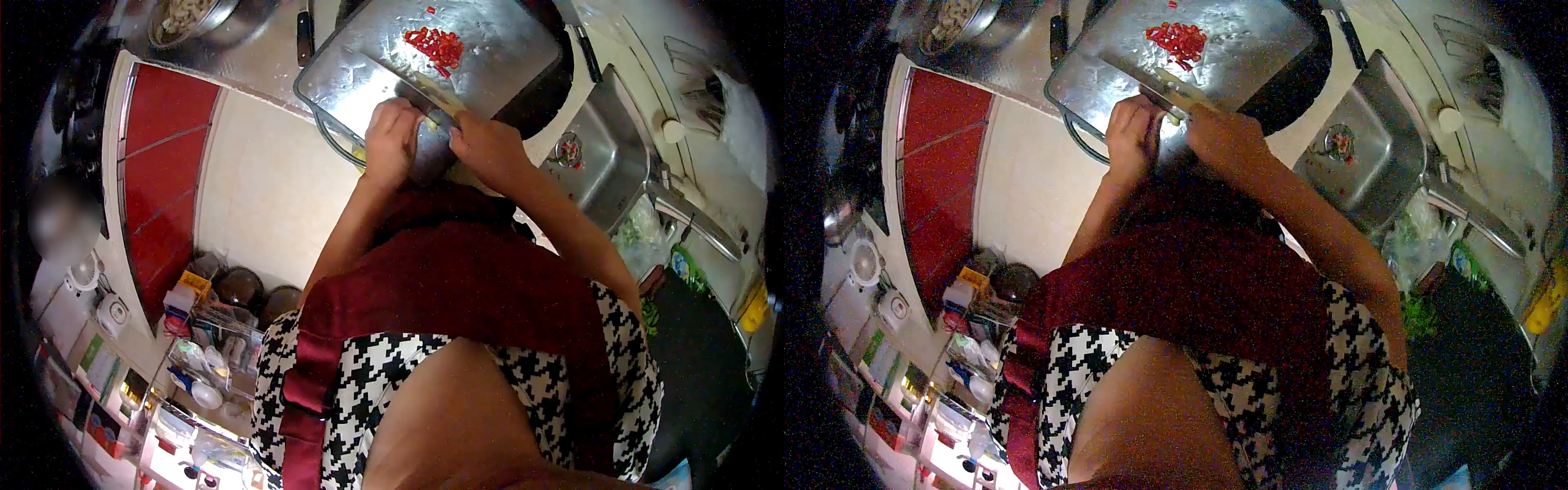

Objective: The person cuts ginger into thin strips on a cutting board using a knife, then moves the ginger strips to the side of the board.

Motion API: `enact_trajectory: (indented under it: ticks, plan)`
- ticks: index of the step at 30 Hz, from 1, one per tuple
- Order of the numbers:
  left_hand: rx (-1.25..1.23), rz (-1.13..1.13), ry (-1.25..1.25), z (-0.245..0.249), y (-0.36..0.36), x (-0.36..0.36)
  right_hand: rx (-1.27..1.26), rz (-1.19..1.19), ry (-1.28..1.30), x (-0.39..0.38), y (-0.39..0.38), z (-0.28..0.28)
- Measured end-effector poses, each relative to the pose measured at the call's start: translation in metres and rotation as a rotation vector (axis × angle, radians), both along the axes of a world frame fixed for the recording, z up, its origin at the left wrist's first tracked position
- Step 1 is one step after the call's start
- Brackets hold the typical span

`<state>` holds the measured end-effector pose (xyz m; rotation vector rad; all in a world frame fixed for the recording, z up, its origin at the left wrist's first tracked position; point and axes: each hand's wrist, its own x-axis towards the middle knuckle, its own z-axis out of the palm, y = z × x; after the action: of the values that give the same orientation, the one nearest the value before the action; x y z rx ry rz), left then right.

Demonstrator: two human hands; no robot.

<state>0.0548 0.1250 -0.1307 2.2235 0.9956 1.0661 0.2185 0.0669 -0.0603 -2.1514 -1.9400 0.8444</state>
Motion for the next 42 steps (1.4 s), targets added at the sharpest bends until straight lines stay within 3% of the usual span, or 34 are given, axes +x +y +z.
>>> enact_trajectory:
  ticks: [5, 11, 13, 15, 18, 20, 25, 28, 33, 39, 42]
  plan:
    - [0.013, 0.002, 0.032, -0.001, 0.004, 0.001, 0.095, 0.007, 0.102, 0.006, 0.016, 0.001]
    - [0.028, -0.021, 0.065, 0.002, 0.003, 0.002, 0.384, 0.003, 0.121, 0.042, 0.019, 0.045]
    - [0.019, -0.036, 0.048, 0.007, -0.004, 0.003, 0.357, -0.056, 0.100, 0.055, 0.013, 0.066]
    - [0.107, -0.135, 0.055, 0.006, -0.007, 0.008, 0.276, -0.157, 0.141, 0.066, 0.006, 0.069]
    - [0.173, -0.277, 0.119, 0.009, 0.000, 0.020, 0.400, -0.198, 0.205, 0.075, -0.001, 0.053]
    - [0.243, -0.306, 0.219, 0.021, 0.002, 0.029, 0.293, -0.256, 0.179, 0.079, -0.010, 0.051]
    - [-0.030, -0.373, 0.112, 0.001, 0.017, 0.024, 0.256, -0.315, 0.179, 0.085, -0.029, 0.037]
    - [0.104, -0.356, 0.169, 0.012, 0.024, 0.024, 0.202, -0.321, 0.181, 0.083, -0.034, 0.038]
    - [0.085, -0.423, 0.282, 0.011, 0.038, 0.024, 0.047, -0.268, 0.035, 0.086, -0.046, 0.036]
    - [0.234, -0.318, 0.362, 0.021, 0.030, 0.020, 0.087, -0.361, 0.161, 0.086, -0.058, 0.031]
    - [0.208, -0.295, 0.367, 0.020, 0.028, 0.011, 0.081, -0.289, 0.073, 0.082, -0.057, 0.039]
